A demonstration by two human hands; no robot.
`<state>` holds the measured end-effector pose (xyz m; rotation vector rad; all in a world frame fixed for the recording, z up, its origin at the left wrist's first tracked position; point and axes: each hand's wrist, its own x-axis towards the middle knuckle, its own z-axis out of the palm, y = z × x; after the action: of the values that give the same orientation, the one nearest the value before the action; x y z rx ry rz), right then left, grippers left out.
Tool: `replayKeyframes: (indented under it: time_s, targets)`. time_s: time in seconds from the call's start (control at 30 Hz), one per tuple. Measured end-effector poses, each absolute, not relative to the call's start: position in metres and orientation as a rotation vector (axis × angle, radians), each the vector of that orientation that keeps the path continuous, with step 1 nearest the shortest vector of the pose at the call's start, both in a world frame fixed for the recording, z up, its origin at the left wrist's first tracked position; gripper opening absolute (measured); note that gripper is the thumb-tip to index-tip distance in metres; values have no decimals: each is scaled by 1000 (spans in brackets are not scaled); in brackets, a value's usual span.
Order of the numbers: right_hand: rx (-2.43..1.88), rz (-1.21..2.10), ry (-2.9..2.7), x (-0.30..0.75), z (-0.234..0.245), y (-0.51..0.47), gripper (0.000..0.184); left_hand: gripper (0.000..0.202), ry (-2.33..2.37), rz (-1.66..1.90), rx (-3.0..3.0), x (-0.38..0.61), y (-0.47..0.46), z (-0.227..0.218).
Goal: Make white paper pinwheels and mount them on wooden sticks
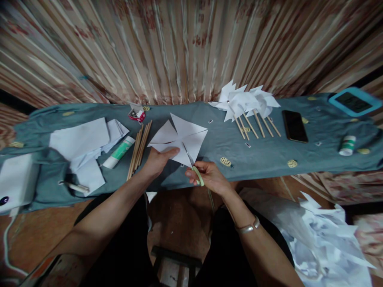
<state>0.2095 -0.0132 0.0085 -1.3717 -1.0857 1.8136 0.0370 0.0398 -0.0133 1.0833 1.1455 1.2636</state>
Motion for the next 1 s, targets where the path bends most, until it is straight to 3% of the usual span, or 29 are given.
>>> replayKeyframes:
  time_s: [0.73,1.0]
  targets:
    - [-1359,1775,-1116,208,4,-12,42,40,1091,1288,1066,37,39,-12]
    - [-1440,1636,-1375,218,-9,-21,45,40,1076,1320,1077,34,43,-16]
